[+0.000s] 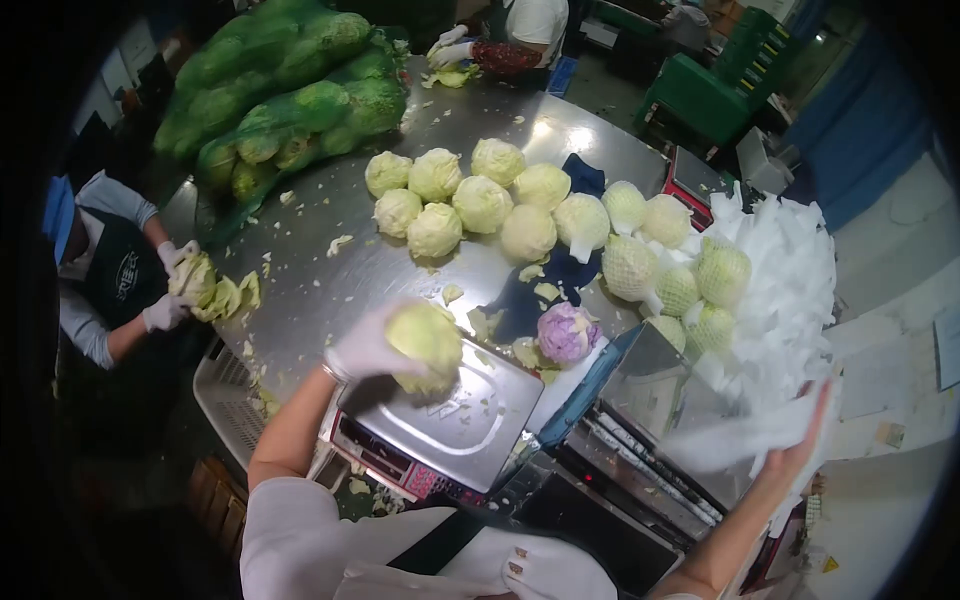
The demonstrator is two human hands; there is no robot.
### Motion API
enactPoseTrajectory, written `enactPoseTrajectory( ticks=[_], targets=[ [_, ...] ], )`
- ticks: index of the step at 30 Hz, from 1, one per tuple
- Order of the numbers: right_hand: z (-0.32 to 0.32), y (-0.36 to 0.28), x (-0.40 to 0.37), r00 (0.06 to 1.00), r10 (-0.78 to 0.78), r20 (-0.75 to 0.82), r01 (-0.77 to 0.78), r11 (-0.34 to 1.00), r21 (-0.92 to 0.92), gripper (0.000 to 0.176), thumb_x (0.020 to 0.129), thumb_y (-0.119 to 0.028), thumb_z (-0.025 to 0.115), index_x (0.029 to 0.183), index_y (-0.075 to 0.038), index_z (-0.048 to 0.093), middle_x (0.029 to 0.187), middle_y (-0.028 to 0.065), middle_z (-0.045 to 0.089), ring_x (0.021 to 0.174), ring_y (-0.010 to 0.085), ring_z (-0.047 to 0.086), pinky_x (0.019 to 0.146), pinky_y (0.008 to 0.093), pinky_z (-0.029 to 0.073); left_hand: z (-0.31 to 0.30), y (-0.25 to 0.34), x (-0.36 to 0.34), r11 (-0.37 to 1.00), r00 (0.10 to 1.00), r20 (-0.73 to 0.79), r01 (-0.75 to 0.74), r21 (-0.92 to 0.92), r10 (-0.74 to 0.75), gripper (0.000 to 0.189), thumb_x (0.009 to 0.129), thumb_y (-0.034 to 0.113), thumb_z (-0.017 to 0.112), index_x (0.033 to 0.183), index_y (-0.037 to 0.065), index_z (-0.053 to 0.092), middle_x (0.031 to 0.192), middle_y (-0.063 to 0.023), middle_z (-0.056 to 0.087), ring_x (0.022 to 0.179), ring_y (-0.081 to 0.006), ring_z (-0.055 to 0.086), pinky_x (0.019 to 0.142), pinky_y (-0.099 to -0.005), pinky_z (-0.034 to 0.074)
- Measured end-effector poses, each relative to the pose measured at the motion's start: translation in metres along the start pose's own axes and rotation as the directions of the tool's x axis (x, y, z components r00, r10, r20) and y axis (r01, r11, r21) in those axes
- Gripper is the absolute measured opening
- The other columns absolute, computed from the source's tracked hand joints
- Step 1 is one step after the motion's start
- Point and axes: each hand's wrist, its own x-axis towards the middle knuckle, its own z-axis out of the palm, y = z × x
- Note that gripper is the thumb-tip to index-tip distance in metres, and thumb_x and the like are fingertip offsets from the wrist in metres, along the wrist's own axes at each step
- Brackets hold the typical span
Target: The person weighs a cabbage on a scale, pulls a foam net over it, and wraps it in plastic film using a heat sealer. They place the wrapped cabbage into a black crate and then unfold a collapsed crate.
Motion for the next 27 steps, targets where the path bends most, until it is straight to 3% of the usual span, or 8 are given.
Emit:
enactPoseTrajectory(
  ticks=[1,3,5,8,13,18,22,27],
  targets=[
    [-0.018,0.014,0.0,0.946,0.113,0.305,-0.175,0.967,0.185,0.032,0.091,-0.022,0.048,0.115,-0.002,0.047,0.106,0.0155,0.053,0.082,0.0166,0.057,0.066,0.0205,0.049,0.015,0.022,-0.009,0.981,0.994,0.101,-0.062,0.183,0.044,0.081,0.05,0.044,0.077,0.116,0.006,0.049,0.106,-0.0163,0.055,0.096,-0.0302,0.055,0.087,-0.0352,0.042],
    [-0.055,0.041,-0.001,0.507,0.3,0.808,-0.652,0.747,0.132,0.026,0.091,-0.02,0.048,0.111,-0.003,0.049,0.092,0.011,0.056,0.063,0.01,0.056,0.05,0.0153,0.046,0.047,0.026,-0.025,0.912,0.967,0.25,-0.064,0.405,-0.043,0.084,0.053,0.052,0.072,0.118,0.005,0.047,0.109,-0.0197,0.053,0.098,-0.0349,0.054,0.087,-0.0353,0.042],
    [-0.039,0.059,-0.063,0.746,0.258,0.614,-0.496,0.83,0.254,0.023,0.09,-0.017,0.05,0.107,-0.003,0.05,0.08,0.0079,0.055,0.054,0.0064,0.052,0.042,0.0152,0.042,0.057,0.029,-0.036,0.918,0.922,0.343,0.034,0.394,-0.181,0.092,0.055,0.053,0.073,0.125,0.004,0.04,0.118,-0.022,0.047,0.106,-0.0348,0.05,0.091,-0.0351,0.04],
    [-0.055,0.077,-0.092,0.804,0.404,0.436,-0.502,0.855,0.134,0.02,0.088,-0.01,0.051,0.106,-0.002,0.049,0.073,0.0047,0.054,0.052,0.0069,0.049,0.041,0.0158,0.04,0.057,-0.001,-0.036,0.942,0.91,0.394,-0.014,0.336,-0.127,0.095,0.061,0.053,0.071,0.131,0.003,0.031,0.124,-0.025,0.041,0.113,-0.0367,0.043,0.095,-0.0359,0.037],
    [-0.103,0.107,-0.118,0.726,0.492,0.481,-0.54,0.84,-0.045,0.029,0.086,-0.018,0.056,0.111,-0.005,0.046,0.069,0.0034,0.051,0.043,0.0083,0.043,0.033,0.0206,0.034,0.007,-0.048,0.031,0.818,0.996,0.001,0.071,0.571,-0.088,0.082,0.064,0.042,0.071,0.13,0.009,0.034,0.125,-0.0252,0.039,0.112,-0.0382,0.044,0.094,-0.039,0.038],
    [-0.1,0.104,-0.162,0.768,0.537,0.35,-0.501,0.843,-0.196,0.028,0.084,-0.016,0.059,0.109,-0.006,0.05,0.067,0.0023,0.054,0.044,0.011,0.047,0.035,0.0235,0.038,-0.043,-0.116,0.122,0.412,0.935,-0.347,0.345,0.844,-0.072,0.083,0.062,0.023,0.073,0.133,0.021,0.03,0.139,-0.0196,0.021,0.119,-0.0389,0.035,0.093,-0.0484,0.037],
    [-0.093,0.104,-0.178,0.787,0.583,0.202,-0.546,0.81,-0.214,0.027,0.082,-0.012,0.058,0.106,-0.002,0.051,0.069,0.0041,0.057,0.049,0.012,0.053,0.041,0.0227,0.043,-0.064,-0.129,0.173,0.217,0.94,-0.326,0.341,0.915,-0.105,0.078,0.069,0.016,0.067,0.135,0.025,0.026,0.143,-0.0148,0.017,0.127,-0.0404,0.024,0.095,-0.0614,0.028],
    [-0.07,0.109,-0.177,0.802,0.594,0.067,-0.565,0.789,-0.239,0.026,0.082,-0.009,0.057,0.106,-0.002,0.051,0.072,0.0049,0.058,0.052,0.0124,0.055,0.043,0.0233,0.045,-0.057,-0.162,0.213,0.352,0.908,-0.413,0.408,0.842,-0.065,0.074,0.069,0.016,0.066,0.133,0.025,0.03,0.139,-0.0163,0.023,0.122,-0.0401,0.032,0.093,-0.0546,0.035]
  ],
)
